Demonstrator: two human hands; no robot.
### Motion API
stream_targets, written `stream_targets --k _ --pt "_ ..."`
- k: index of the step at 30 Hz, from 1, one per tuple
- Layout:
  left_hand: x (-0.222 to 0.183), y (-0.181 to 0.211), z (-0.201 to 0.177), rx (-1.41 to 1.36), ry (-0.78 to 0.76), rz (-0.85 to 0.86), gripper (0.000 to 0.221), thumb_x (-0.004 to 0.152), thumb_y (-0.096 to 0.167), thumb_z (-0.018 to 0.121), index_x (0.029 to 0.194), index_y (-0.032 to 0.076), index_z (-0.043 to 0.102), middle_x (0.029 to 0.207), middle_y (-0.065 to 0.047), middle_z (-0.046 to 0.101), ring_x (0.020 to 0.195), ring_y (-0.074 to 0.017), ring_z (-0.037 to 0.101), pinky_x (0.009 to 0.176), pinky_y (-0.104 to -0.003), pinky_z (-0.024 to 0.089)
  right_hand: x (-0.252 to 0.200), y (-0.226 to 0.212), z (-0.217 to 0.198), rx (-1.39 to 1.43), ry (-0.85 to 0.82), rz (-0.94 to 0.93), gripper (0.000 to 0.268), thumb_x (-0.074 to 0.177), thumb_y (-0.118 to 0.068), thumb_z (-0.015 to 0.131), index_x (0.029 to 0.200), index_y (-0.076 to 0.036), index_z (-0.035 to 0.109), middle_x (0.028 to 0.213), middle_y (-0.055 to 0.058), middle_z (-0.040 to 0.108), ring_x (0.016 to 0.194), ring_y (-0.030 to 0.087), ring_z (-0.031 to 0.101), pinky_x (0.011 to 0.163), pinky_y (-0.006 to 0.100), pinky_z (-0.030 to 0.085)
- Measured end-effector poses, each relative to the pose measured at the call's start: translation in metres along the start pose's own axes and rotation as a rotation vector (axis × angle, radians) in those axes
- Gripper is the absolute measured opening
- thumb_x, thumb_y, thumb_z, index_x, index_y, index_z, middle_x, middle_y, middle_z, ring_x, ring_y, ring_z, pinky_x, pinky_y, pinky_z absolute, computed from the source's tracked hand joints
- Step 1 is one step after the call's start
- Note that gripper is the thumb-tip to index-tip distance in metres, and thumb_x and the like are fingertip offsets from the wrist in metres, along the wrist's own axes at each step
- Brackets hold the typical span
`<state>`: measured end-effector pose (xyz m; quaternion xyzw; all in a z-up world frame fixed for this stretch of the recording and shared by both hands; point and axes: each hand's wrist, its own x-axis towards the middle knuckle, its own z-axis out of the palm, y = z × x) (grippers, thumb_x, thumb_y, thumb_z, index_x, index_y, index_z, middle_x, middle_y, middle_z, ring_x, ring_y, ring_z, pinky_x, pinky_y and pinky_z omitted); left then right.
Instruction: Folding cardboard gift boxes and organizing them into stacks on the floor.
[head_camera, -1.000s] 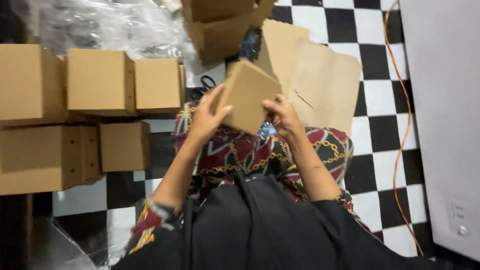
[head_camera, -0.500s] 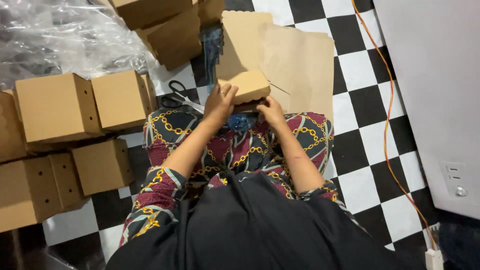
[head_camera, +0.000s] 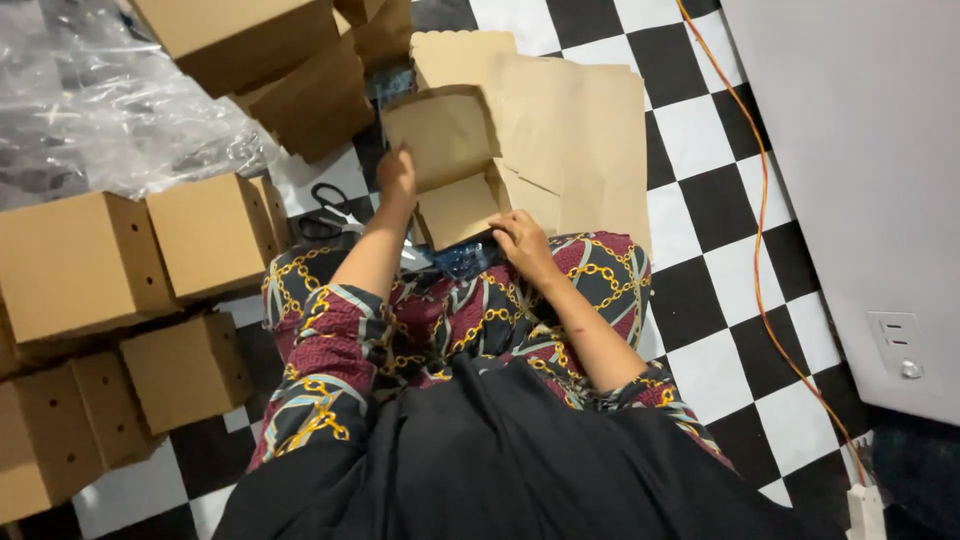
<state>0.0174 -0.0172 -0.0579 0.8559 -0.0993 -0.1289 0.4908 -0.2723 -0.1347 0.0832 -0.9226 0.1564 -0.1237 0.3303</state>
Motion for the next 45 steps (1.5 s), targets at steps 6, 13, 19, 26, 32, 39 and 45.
stream_targets --k 6,13,19,26,32,39,45 --pt "-0.008 0.03 -0.006 -0.035 0.226 -0.094 0.042 0.098 0.041 0.065 0.12 0.006 0.07 0.112 -0.022 0.074 0.113 -0.0401 0.068 0.098 -0.05 0.053 0.021 0.043 -0.042 0.036 0.171 0.212 0.024 0.104 -0.029 0.062 0.107 -0.005 0.067 0.096 0.023 0.069 0.097 0.045 0.067 0.084 0.055 0.052" --pt "-0.049 0.068 -0.02 -0.047 0.012 -0.155 0.059 0.086 0.034 0.077 0.138 0.017 0.057 0.131 -0.016 0.069 0.124 -0.0331 0.065 0.106 -0.045 0.053 0.057 0.18 -0.003 -0.38 -0.373 0.787 0.072 0.09 -0.021 0.053 0.151 0.011 0.03 0.123 0.036 0.065 0.119 0.052 0.063 0.099 0.066 0.047" --pt "-0.089 0.111 -0.05 -0.297 0.129 0.104 0.057 0.086 -0.001 0.056 0.141 0.014 0.054 0.132 -0.023 0.066 0.127 -0.0386 0.059 0.107 -0.05 0.051 0.058 0.178 -0.036 -0.251 -0.004 0.695 0.028 0.092 -0.016 0.066 0.115 -0.001 0.073 0.1 0.021 0.075 0.105 0.043 0.071 0.09 0.054 0.055" --pt "-0.071 0.11 -0.038 -0.204 0.277 0.189 0.044 0.098 0.018 0.07 0.137 0.025 0.052 0.113 -0.012 0.076 0.11 -0.0319 0.072 0.093 -0.043 0.059 0.053 0.11 -0.092 0.884 0.399 0.573 0.008 0.1 -0.02 0.07 0.093 -0.015 0.071 0.08 -0.007 0.071 0.077 0.002 0.068 0.073 0.014 0.057" --pt "-0.085 0.121 -0.085 0.377 0.258 0.314 0.075 0.106 0.064 0.05 0.152 0.006 0.038 0.128 -0.023 0.062 0.111 -0.0424 0.068 0.095 -0.056 0.054 0.05 0.074 -0.098 0.928 0.367 0.499 0.006 0.094 -0.009 0.076 0.096 -0.011 0.071 0.083 0.0 0.074 0.077 0.008 0.073 0.071 0.019 0.061" --pt "-0.133 0.183 -0.142 0.751 -0.003 0.141 0.074 0.103 0.072 0.034 0.087 0.014 0.076 0.076 -0.013 0.074 0.078 -0.0376 0.077 0.068 -0.052 0.06 0.044 0.083 -0.066 1.06 0.389 0.623 0.017 0.091 -0.018 0.083 0.096 -0.01 0.069 0.085 0.007 0.076 0.077 0.018 0.075 0.071 0.03 0.064" --pt "-0.193 0.162 -0.047 -0.072 -0.553 0.288 0.028 0.091 0.046 0.074 0.109 0.025 0.078 0.098 -0.004 0.079 0.102 -0.03 0.074 0.089 -0.042 0.057 0.03 0.075 -0.037 1.298 0.392 0.749 0.023 0.092 -0.021 0.082 0.104 -0.008 0.067 0.094 0.011 0.076 0.087 0.025 0.077 0.079 0.04 0.065"
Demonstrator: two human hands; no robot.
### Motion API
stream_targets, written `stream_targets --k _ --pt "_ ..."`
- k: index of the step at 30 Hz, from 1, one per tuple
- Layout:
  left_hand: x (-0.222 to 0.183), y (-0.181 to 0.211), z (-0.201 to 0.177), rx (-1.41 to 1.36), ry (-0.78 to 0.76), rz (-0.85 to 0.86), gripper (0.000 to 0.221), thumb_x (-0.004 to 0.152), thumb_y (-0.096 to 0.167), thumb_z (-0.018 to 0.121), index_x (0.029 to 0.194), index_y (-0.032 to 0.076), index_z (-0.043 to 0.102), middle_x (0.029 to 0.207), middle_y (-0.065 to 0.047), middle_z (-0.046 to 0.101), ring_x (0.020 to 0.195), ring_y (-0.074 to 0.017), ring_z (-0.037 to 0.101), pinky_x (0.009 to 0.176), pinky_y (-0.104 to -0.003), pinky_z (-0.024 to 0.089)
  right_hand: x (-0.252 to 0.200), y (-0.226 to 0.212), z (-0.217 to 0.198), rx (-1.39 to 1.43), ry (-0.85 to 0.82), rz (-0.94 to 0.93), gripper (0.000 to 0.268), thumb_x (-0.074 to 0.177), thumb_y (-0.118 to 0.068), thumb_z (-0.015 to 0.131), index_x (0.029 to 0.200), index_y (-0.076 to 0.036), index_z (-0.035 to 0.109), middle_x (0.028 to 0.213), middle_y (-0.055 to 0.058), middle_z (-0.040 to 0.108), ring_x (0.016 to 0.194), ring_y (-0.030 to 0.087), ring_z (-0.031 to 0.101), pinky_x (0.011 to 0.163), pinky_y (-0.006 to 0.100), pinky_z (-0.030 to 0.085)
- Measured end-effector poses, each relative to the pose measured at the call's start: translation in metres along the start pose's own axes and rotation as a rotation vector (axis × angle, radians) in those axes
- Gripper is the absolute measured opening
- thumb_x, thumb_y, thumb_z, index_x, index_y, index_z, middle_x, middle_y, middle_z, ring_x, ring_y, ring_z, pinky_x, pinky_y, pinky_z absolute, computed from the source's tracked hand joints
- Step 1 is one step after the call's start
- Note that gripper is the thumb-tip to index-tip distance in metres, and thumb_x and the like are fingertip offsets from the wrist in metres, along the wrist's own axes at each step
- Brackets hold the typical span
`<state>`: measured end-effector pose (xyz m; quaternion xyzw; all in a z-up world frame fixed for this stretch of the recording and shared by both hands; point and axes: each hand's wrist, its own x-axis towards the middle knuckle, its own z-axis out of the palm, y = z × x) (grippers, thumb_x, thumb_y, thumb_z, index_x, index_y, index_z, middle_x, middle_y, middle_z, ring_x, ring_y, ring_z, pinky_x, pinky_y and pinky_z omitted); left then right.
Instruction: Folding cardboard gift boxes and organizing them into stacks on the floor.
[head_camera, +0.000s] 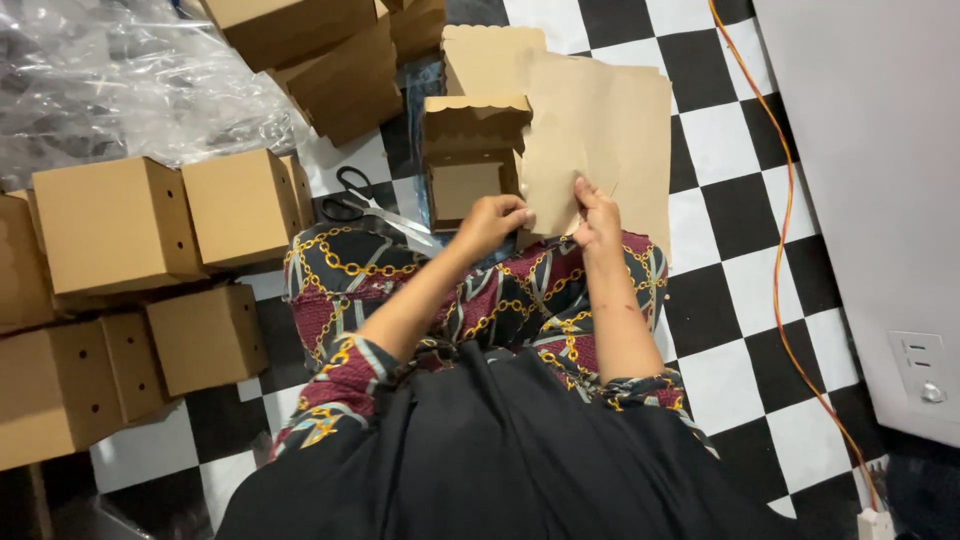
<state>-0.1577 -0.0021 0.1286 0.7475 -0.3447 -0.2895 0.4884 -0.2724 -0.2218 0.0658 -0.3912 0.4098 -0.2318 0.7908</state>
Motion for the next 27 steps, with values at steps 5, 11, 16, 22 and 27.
stream_targets --k 5,11,16,22,27 --pt "0.034 -0.014 0.038 0.029 0.083 -0.057 0.026 0.098 0.042 0.064 0.109 0.022 0.077 0.104 -0.008 0.078 0.106 -0.0328 0.071 0.09 -0.045 0.057 -0.053 -0.008 0.006 -0.908 0.287 -0.509 0.061 0.082 -0.015 0.084 0.136 -0.009 0.056 0.129 0.02 0.063 0.125 0.04 0.059 0.105 0.049 0.049" --pt "0.054 0.011 0.045 0.069 -0.009 0.16 0.03 0.102 0.038 0.059 0.116 0.015 0.072 0.113 -0.015 0.074 0.113 -0.0385 0.067 0.097 -0.052 0.054 -0.119 -0.025 0.038 -0.906 -0.103 -0.756 0.042 0.091 -0.013 0.079 0.131 -0.011 0.069 0.125 0.016 0.072 0.123 0.034 0.063 0.105 0.044 0.051" --pt "0.046 0.0 0.032 -0.027 -0.087 0.223 0.027 0.104 0.034 0.059 0.102 0.009 0.069 0.119 -0.018 0.07 0.114 -0.0428 0.065 0.098 -0.051 0.052 -0.116 -0.033 0.019 -0.726 -0.222 -0.478 0.043 0.094 -0.007 0.071 0.136 -0.005 0.066 0.132 0.018 0.067 0.125 0.021 0.059 0.109 0.044 0.047" --pt "0.057 -0.026 0.031 -0.148 -0.119 0.356 0.027 0.101 0.028 0.064 0.086 0.005 0.065 0.115 -0.02 0.068 0.107 -0.046 0.065 0.093 -0.052 0.052 -0.116 -0.04 0.031 -0.618 -0.332 -0.324 0.057 0.094 -0.024 0.078 0.146 -0.012 0.058 0.134 0.008 0.067 0.12 0.013 0.06 0.107 0.039 0.049" --pt "0.054 -0.027 0.015 -0.203 -0.101 0.329 0.019 0.093 0.025 0.071 0.08 0.011 0.074 0.125 -0.017 0.069 0.112 -0.0424 0.066 0.096 -0.05 0.051 -0.1 -0.019 0.028 -0.649 -0.207 -0.284 0.041 0.094 -0.038 0.08 0.125 -0.013 0.071 0.118 0.006 0.073 0.11 0.014 0.063 0.099 0.04 0.053"
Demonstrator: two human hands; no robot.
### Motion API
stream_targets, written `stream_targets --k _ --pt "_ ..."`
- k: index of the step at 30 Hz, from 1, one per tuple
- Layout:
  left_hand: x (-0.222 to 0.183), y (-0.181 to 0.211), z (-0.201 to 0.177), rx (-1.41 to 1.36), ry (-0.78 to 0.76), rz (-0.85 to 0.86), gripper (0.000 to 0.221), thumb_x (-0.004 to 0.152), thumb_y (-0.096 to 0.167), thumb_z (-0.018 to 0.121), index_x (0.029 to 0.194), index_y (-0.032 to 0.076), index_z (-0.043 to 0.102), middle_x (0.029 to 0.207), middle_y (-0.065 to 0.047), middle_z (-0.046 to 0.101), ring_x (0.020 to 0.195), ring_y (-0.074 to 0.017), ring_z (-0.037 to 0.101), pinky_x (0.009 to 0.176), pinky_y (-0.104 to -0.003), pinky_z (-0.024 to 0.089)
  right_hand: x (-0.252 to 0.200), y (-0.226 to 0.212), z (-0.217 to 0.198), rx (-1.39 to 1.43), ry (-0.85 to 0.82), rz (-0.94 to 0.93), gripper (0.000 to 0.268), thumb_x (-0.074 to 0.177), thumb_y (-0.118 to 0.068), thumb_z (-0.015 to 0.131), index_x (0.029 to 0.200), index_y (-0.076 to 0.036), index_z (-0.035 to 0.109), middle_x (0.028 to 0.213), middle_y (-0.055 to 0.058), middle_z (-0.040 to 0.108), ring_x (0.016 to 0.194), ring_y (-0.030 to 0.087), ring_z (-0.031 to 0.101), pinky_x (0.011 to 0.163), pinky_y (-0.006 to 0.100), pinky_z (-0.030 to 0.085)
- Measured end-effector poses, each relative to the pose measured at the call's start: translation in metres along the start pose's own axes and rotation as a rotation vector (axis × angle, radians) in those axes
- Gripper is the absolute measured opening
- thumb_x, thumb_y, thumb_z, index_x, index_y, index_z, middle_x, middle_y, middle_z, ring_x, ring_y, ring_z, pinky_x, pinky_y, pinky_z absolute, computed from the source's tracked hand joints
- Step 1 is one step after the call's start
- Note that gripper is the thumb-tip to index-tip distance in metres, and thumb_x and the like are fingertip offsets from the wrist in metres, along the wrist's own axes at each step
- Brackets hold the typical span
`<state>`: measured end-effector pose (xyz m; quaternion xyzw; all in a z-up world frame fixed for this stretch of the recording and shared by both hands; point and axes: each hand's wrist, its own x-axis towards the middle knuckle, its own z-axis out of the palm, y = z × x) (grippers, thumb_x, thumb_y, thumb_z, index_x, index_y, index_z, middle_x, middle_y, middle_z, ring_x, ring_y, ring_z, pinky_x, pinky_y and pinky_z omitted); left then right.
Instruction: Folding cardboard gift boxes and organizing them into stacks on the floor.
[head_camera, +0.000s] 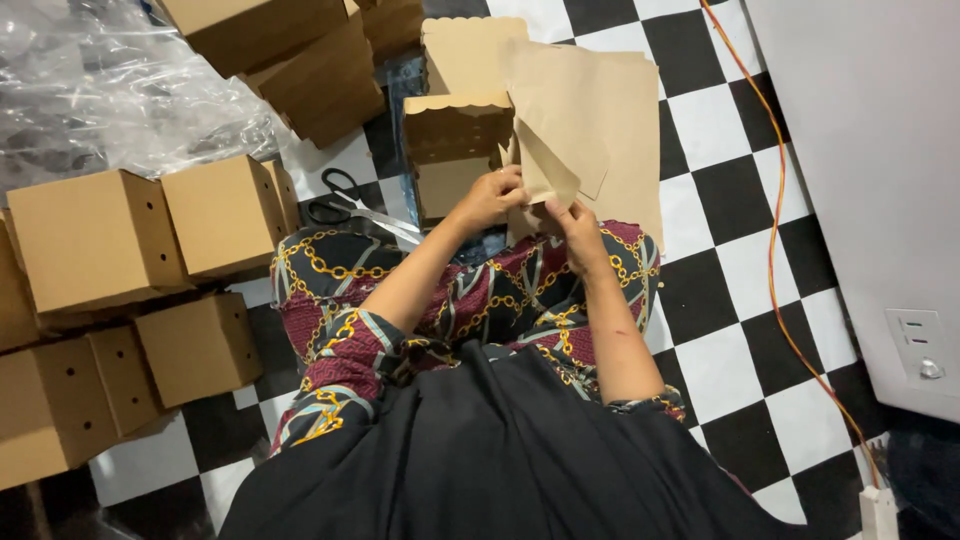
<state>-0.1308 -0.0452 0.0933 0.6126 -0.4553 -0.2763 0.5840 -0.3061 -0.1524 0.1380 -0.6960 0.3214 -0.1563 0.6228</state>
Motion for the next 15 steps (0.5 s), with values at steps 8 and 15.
stream_targets --k 8,15 --pt "-0.037 0.052 -0.018 -0.648 0.093 -0.423 0.016 0.077 0.009 0.067 0.068 0.008 0.053 0.123 -0.009 0.063 0.095 -0.0218 0.061 0.08 -0.038 0.057 0.029 0.041 -0.055 -0.521 0.35 0.058 0.07 0.096 -0.031 0.066 0.155 -0.003 0.042 0.155 0.029 0.044 0.145 0.044 0.04 0.123 0.052 0.029" --pt "-0.052 0.09 -0.048 -0.739 -0.085 -0.361 0.008 0.07 0.01 0.064 0.063 0.007 0.06 0.068 -0.002 0.047 0.062 -0.0135 0.045 0.053 -0.026 0.036 0.019 -0.028 -0.032 0.322 -0.236 0.099 0.042 0.087 -0.008 0.081 0.126 -0.008 0.064 0.066 -0.004 0.056 0.052 0.005 0.055 0.045 0.012 0.043"
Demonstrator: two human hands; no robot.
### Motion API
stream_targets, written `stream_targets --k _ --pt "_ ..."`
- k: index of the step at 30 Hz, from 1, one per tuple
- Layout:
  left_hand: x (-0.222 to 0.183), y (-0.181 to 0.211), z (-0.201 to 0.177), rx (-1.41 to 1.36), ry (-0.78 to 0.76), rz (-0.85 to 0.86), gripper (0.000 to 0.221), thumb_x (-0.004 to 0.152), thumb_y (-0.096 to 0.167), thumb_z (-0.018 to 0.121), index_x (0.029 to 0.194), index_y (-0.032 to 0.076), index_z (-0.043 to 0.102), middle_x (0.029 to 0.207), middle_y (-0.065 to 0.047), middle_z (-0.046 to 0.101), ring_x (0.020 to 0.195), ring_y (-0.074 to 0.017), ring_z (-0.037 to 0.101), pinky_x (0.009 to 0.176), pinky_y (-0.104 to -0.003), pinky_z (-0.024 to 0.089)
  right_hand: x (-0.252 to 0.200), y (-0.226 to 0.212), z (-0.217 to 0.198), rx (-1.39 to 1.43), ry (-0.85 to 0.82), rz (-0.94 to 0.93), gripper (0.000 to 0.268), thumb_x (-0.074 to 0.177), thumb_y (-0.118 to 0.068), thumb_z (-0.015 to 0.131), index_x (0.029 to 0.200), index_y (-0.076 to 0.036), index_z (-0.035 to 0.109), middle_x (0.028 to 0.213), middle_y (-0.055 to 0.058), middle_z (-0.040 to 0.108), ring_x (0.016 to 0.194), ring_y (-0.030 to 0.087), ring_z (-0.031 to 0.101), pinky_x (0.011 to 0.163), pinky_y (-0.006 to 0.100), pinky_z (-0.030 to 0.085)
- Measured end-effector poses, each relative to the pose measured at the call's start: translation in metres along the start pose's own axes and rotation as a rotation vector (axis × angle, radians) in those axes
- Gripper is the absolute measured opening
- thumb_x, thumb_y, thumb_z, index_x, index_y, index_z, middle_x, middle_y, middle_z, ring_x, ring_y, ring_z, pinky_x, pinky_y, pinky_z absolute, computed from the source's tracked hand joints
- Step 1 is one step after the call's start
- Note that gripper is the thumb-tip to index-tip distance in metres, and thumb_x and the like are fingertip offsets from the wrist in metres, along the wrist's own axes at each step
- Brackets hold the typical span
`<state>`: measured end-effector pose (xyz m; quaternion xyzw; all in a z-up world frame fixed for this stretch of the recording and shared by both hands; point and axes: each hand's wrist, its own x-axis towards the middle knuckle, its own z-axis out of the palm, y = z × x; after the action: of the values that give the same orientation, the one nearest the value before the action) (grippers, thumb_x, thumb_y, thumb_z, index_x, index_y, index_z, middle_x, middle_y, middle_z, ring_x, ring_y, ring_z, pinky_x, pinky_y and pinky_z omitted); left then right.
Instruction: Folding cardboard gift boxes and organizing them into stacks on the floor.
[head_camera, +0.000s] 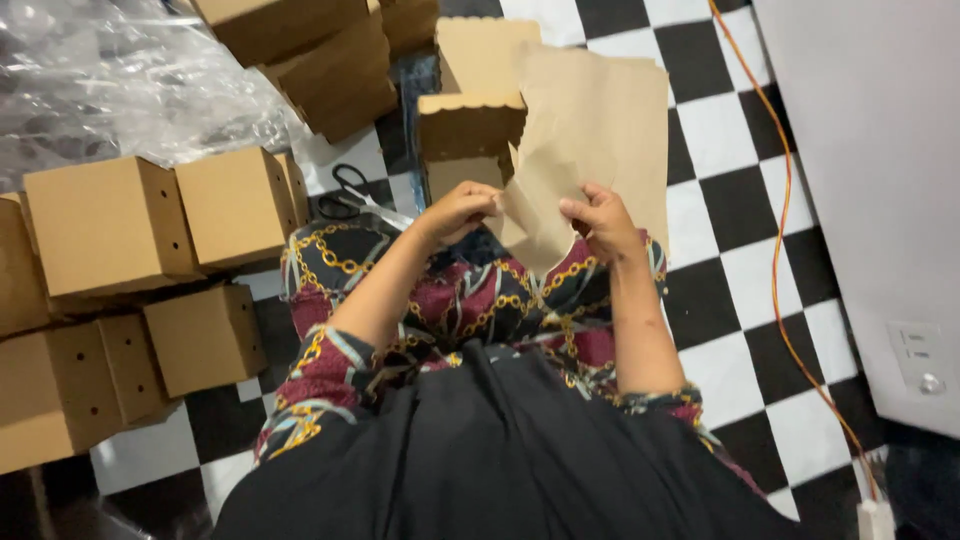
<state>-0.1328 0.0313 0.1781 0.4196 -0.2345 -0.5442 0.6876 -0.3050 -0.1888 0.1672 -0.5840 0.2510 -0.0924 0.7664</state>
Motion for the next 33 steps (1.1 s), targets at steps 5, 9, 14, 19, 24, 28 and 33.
stream_targets --k 5,9,14,19,24,28,33 --pt "-0.026 0.014 0.003 -0.025 0.247 0.119 0.066 0.084 0.03 0.085 0.14 0.011 0.055 0.11 -0.002 0.064 0.082 -0.0158 0.073 0.06 -0.03 0.065 0.026 0.02 0.009 0.107 0.282 -0.114 0.021 0.092 -0.01 0.081 0.106 -0.004 0.067 0.089 0.012 0.073 0.071 0.026 0.077 0.054 0.033 0.063" --pt "-0.043 0.031 0.011 0.015 0.448 0.172 0.015 0.089 0.008 0.079 0.1 0.004 0.068 0.083 -0.005 0.07 0.076 -0.0143 0.073 0.069 -0.036 0.067 -0.004 -0.022 0.061 0.105 0.248 -0.246 0.014 0.092 -0.004 0.076 0.104 -0.004 0.07 0.096 0.011 0.074 0.083 0.025 0.078 0.069 0.036 0.066" --pt "-0.061 0.042 -0.006 1.179 0.666 1.13 0.03 0.086 -0.001 0.071 0.068 0.022 0.065 0.1 0.01 0.076 0.101 -0.0175 0.068 0.093 -0.033 0.047 -0.031 -0.057 0.083 -0.246 0.082 -0.647 0.017 0.087 0.014 0.072 0.079 0.001 0.067 0.111 0.022 0.068 0.104 0.029 0.069 0.093 0.038 0.056" --pt "-0.069 0.045 -0.004 1.254 0.684 1.158 0.024 0.086 0.003 0.071 0.073 0.022 0.064 0.106 0.011 0.078 0.107 -0.0186 0.068 0.099 -0.037 0.044 -0.041 -0.071 0.093 -0.469 0.042 -0.744 0.013 0.089 0.009 0.073 0.089 -0.004 0.072 0.118 0.017 0.067 0.111 0.028 0.06 0.102 0.038 0.046" --pt "-0.063 0.027 -0.018 1.182 0.69 1.125 0.026 0.099 0.012 0.059 0.081 0.026 0.069 0.086 0.017 0.077 0.088 -0.0147 0.072 0.088 -0.033 0.048 -0.027 -0.06 0.086 -0.516 0.081 -0.646 0.031 0.102 -0.034 0.068 0.097 -0.004 0.075 0.118 0.016 0.07 0.11 0.025 0.059 0.101 0.038 0.044" --pt "-0.052 0.001 -0.039 0.835 0.79 0.45 0.01 0.093 0.021 0.074 0.099 0.013 0.076 0.084 -0.009 0.076 0.082 -0.0322 0.072 0.074 -0.045 0.054 0.041 0.017 0.047 -0.599 0.242 -0.363 0.016 0.088 -0.02 0.084 0.084 -0.009 0.072 0.075 0.005 0.061 0.068 0.016 0.056 0.06 0.029 0.045" --pt "-0.027 -0.007 -0.059 0.897 0.944 0.103 0.015 0.089 0.018 0.075 0.103 0.012 0.07 0.089 -0.014 0.076 0.092 -0.0388 0.073 0.082 -0.051 0.056 0.088 0.039 0.058 -0.8 0.324 -0.131 0.029 0.076 -0.013 0.08 0.1 -0.01 0.063 0.075 0.008 0.072 0.072 0.024 0.071 0.067 0.036 0.053"
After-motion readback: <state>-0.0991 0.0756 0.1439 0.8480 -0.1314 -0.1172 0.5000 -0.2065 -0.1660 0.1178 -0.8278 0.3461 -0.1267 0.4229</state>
